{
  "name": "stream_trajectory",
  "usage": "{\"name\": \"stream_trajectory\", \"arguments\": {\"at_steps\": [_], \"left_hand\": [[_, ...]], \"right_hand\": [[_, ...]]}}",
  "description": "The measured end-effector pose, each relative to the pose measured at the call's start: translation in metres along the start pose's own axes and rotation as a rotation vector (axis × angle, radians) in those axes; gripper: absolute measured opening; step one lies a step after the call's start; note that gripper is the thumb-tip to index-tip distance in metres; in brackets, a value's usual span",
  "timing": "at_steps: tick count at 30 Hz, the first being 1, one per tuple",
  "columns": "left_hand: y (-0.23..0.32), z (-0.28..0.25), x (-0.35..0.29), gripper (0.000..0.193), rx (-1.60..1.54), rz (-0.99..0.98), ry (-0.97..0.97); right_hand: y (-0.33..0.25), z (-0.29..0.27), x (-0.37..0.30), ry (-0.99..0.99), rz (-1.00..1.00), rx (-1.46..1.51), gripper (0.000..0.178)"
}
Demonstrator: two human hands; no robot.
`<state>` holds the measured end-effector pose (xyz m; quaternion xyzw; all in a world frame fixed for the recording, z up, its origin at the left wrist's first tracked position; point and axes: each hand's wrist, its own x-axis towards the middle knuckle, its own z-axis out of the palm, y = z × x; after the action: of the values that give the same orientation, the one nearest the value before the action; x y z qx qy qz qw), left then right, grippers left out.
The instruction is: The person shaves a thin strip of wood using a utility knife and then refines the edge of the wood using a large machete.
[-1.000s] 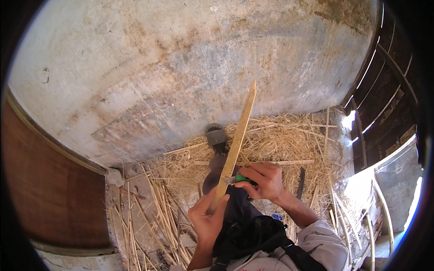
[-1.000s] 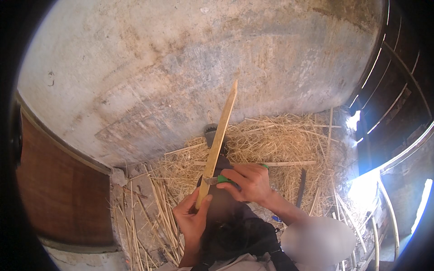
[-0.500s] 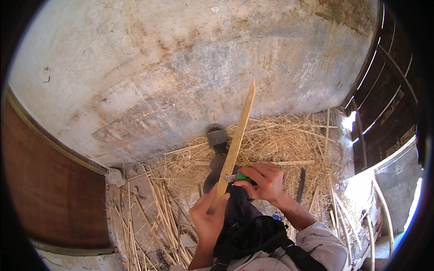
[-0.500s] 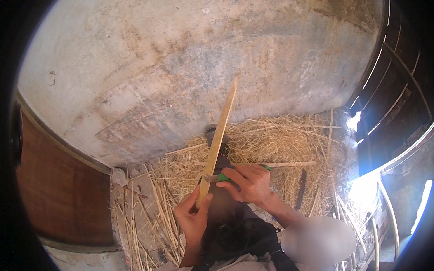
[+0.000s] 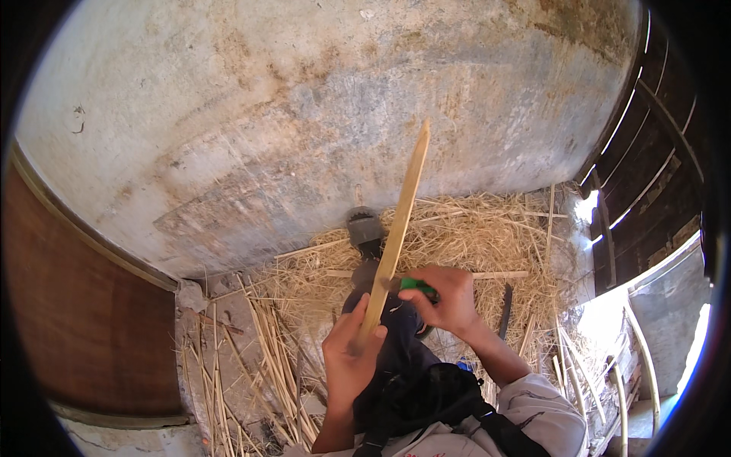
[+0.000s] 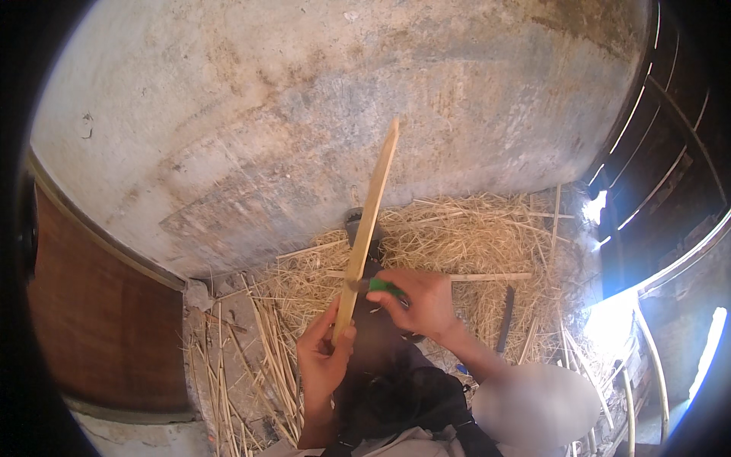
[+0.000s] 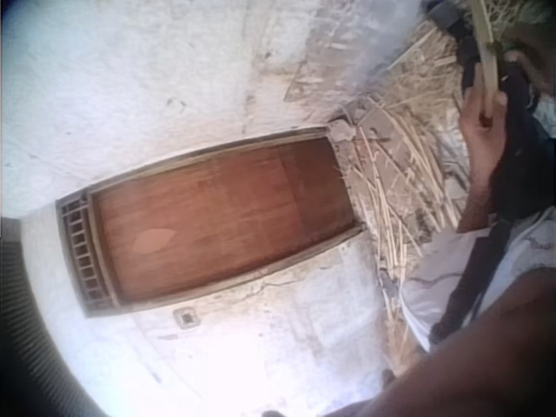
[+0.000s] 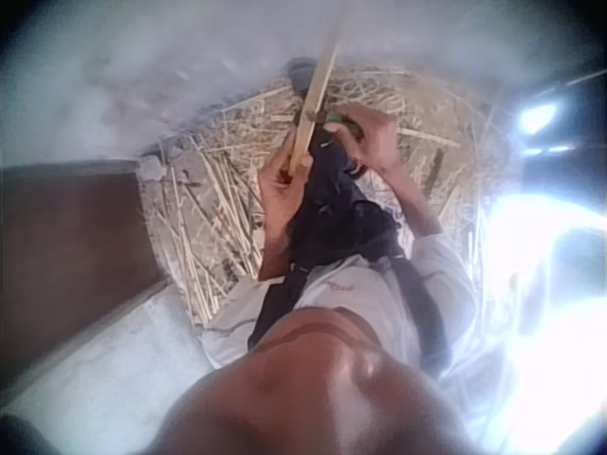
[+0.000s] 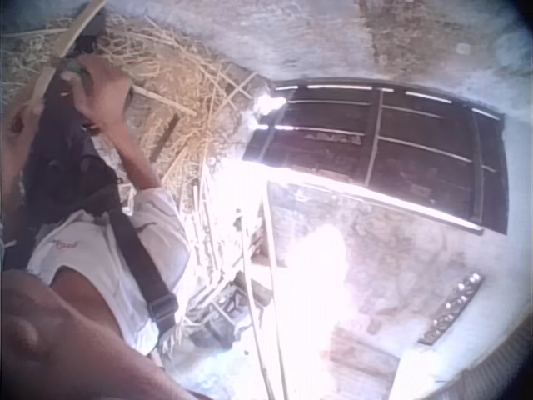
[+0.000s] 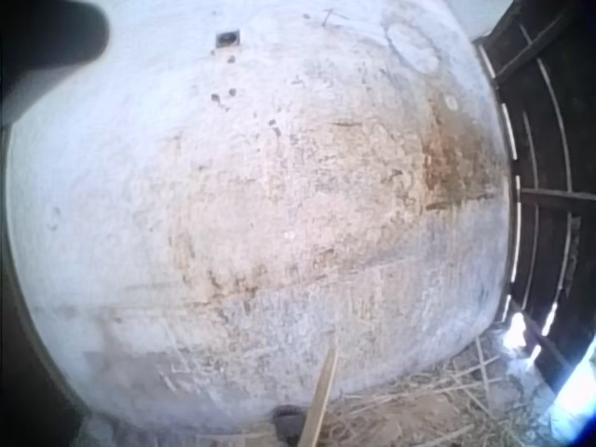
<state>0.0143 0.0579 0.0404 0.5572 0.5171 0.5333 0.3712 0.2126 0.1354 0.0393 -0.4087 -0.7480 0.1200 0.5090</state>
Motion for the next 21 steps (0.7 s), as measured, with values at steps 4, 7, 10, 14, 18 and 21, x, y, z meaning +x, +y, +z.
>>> {"name": "stream_trajectory", "arguments": {"at_steps": [4,7,10,14,18,21], "left_hand": [[0.011,-0.011,-0.003,0.049,-0.324,-0.356,-0.230],[0.002,-0.021,-0.006,0.043,-0.310,-0.407,-0.341],[0.000,-0.021,-0.009,0.037,-0.320,-0.421,-0.326],[-0.006,-0.020,-0.013,0.030,-0.380,-0.444,-0.307],[-0.004,-0.019,-0.015,0.021,-0.307,-0.465,-0.338],[-0.011,-0.017,-0.015,0.016,-0.385,-0.399,-0.386]], "right_hand": [[0.008,-0.013,0.012,0.032,0.221,0.115,0.030],[0.011,-0.018,0.018,0.072,0.224,0.084,0.027],[0.015,-0.023,0.021,0.094,0.258,0.078,0.025],[0.023,-0.029,0.022,0.041,0.301,0.190,0.023],[0.034,-0.028,0.017,-0.024,0.292,0.265,0.022],[0.029,-0.033,0.015,-0.054,0.239,0.214,0.023]]}}
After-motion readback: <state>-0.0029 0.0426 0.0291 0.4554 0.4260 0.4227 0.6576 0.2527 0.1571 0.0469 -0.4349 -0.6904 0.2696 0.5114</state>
